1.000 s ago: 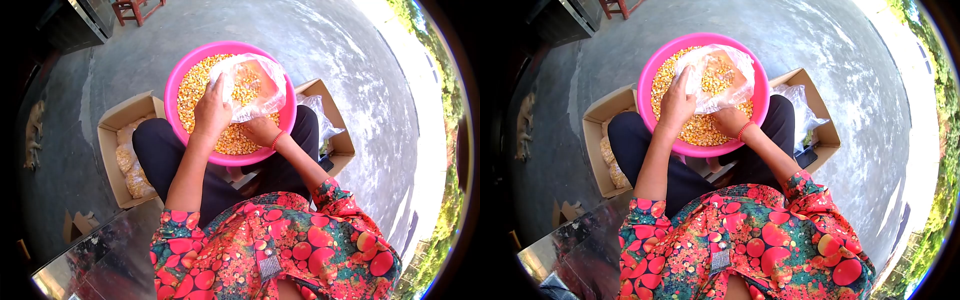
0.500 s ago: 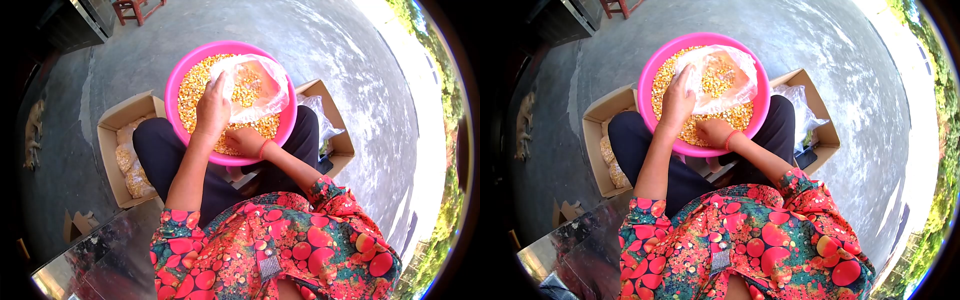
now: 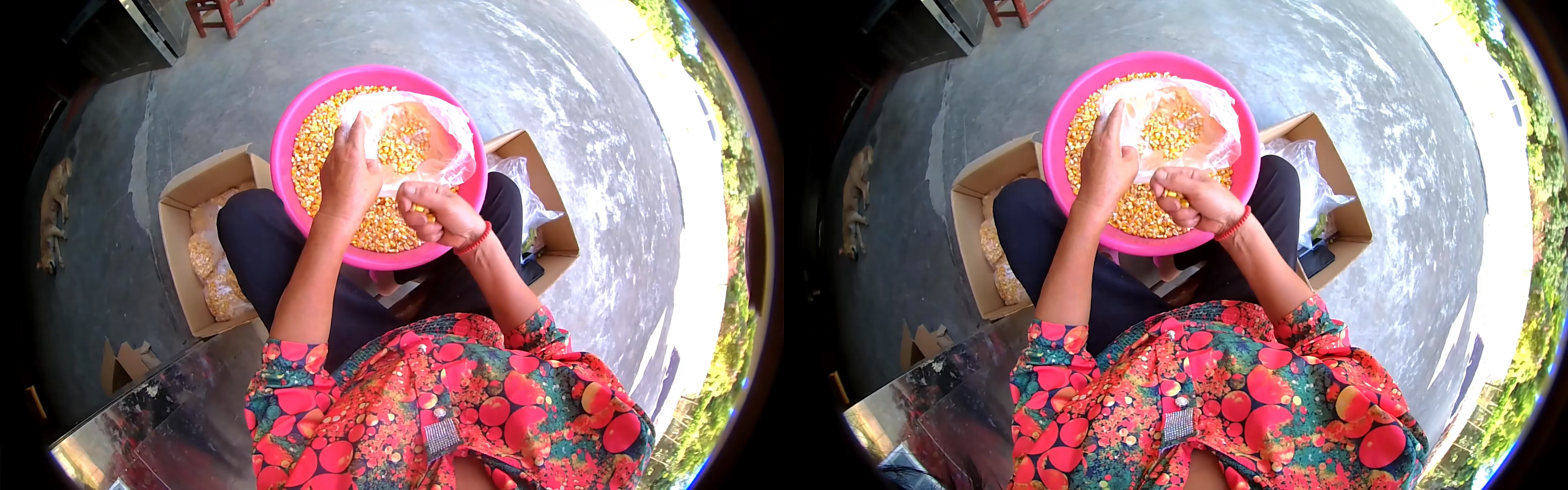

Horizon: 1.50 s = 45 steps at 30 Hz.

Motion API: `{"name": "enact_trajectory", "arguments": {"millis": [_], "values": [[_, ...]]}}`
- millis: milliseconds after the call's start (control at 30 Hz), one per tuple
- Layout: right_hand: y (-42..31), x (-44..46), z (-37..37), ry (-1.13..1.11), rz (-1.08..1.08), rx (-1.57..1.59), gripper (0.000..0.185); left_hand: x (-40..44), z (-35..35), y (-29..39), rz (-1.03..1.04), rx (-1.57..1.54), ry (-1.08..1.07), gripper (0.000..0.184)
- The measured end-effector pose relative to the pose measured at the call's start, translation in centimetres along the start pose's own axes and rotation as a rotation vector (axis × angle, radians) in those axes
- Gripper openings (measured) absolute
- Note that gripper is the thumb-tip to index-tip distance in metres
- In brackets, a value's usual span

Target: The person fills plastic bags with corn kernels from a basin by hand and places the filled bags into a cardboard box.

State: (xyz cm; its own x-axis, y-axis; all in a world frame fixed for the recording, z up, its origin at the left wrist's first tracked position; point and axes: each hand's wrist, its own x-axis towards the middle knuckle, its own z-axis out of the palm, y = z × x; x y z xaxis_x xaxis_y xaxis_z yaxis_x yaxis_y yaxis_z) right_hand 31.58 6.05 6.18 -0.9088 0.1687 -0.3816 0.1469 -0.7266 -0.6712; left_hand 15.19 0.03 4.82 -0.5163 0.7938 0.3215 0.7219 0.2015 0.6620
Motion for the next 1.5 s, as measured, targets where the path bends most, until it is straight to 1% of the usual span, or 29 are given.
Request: {"name": "enact_trajectory", "arguments": {"millis": [67,133,233,267,333,367,400,467,533,567,633,667,733,767,800,833,867,900,933,967,1033,1067,1133,1167,1200,1267,1333,1400,1500], "values": [[-2.2,-0.1,0.9,0.059,-0.135,0.013,0.022,0.0,0.1,0.2,0.01,-0.007,0.009,0.062],[-4.0,0.7,1.2,0.226,-0.244,0.025,0.02,0.0,-0.2,0.6,-0.055,-0.014,-0.07,0.063],[-5.3,4.2,-2.0,0.288,-0.397,0.066,0.017,0.0,-0.7,0.9,-0.083,-0.034,-0.127,0.063],[-5.9,5.1,-3.2,0.248,-0.442,0.063,0.016,0.0,-0.6,0.6,-0.083,-0.033,-0.124,0.063],[-6.8,6.4,-1.8,0.46,-0.528,-0.052,0.019,-0.1,-0.1,-0.1,0.062,0.074,-0.035,0.061],[-7.0,7.4,-4.0,0.358,-0.548,-0.152,0.025,-0.1,0.0,-0.2,0.06,0.074,-0.035,0.061],[-7.3,7.5,-4.3,0.358,-0.547,-0.153,0.025,0.0,0.0,-0.2,0.066,0.067,-0.018,0.06],[-7.4,7.7,-4.8,0.508,-0.608,-0.699,0.026,-0.1,0.0,-0.1,0.07,0.061,-0.003,0.06],[-7.3,7.0,-3.9,0.514,-0.602,-0.69,0.026,0.0,-0.5,0.5,0.044,0.034,-0.025,0.062],[-7.2,6.4,-3.7,0.471,-0.54,-0.641,0.025,0.0,-0.8,0.8,0.041,0.033,-0.025,0.062],[-6.9,4.9,-3.2,0.357,-0.414,-0.598,0.024,0.0,-1.1,1.2,-0.074,-0.046,-0.133,0.062],[-6.7,3.8,-2.8,0.359,-0.414,-0.598,0.024,0.0,-0.7,0.9,-0.074,-0.047,-0.135,0.062],[-5.8,1.8,-1.7,0.042,-0.183,-0.632,0.022,0.1,0.0,-0.2,0.058,-0.012,-0.056,0.053],[-5.1,1.3,-1.4,-0.078,-0.123,-0.742,0.022,0.0,0.1,-0.5,0.058,-0.011,-0.057,0.053],[-4.4,0.9,-1.2,-0.199,-0.062,-0.849,0.021,-0.1,-0.1,-0.4,0.075,-0.031,-0.088,0.048],[-3.3,0.9,-0.8,-0.236,0.036,-0.877,0.02,-0.1,-0.3,-0.2,0.092,-0.051,-0.119,0.043],[-2.1,1.2,-0.9,-0.255,0.063,-0.921,0.021,-0.1,-0.5,0.1,0.094,-0.051,-0.12,0.043],[-0.3,2.1,-2.0,-0.276,-0.127,-1.053,0.022,-0.1,-0.8,0.6,0.041,-0.06,-0.157,0.039],[1.4,3.0,-3.2,-0.295,-0.323,-1.18,0.023,-0.1,-0.9,0.8,-0.011,-0.068,-0.195,0.038],[2.2,3.5,-3.5,-0.293,-0.324,-1.179,0.023,-0.1,-0.8,0.8,-0.009,-0.067,-0.196,0.038],[3.4,4.4,-3.7,0.166,-0.403,-1.56,0.025,-0.2,-0.6,0.6,0.011,-0.034,-0.173,0.036],[4.3,5.2,-4.0,0.167,-0.404,-1.56,0.025,-0.2,-0.4,0.5,0.012,-0.033,-0.173,0.036],[5.2,6.5,-3.5,0.255,-0.329,-1.738,0.027,0.0,-0.1,0.4,0.001,-0.012,-0.141,0.033],[5.9,6.6,-3.2,0.229,-0.249,-1.759,0.027,0.0,0.0,0.3,0.001,-0.013,-0.141,0.033],[6.8,6.9,-3.3,0.229,-0.249,-1.759,0.027,0.0,0.0,0.2,-0.004,-0.01,-0.139,0.032],[8.8,7.4,-4.2,0.159,-0.491,-1.77,0.028,0.1,0.0,0.1,-0.011,-0.008,-0.136,0.032],[8.4,7.1,-3.8,0.13,-0.462,-1.768,0.028,0.1,-0.1,0.1,0.0,-0.024,-0.133,0.032],[7.8,6.9,-3.8,0.085,-0.246,-1.785,0.026,0.1,-0.3,0.1,0.0,-0.036,-0.137,0.034],[6.6,6.3,-3.5,0.155,-0.189,-1.747,0.022,0.0,-0.2,0.0,0.011,-0.044,-0.135,0.037]]}}
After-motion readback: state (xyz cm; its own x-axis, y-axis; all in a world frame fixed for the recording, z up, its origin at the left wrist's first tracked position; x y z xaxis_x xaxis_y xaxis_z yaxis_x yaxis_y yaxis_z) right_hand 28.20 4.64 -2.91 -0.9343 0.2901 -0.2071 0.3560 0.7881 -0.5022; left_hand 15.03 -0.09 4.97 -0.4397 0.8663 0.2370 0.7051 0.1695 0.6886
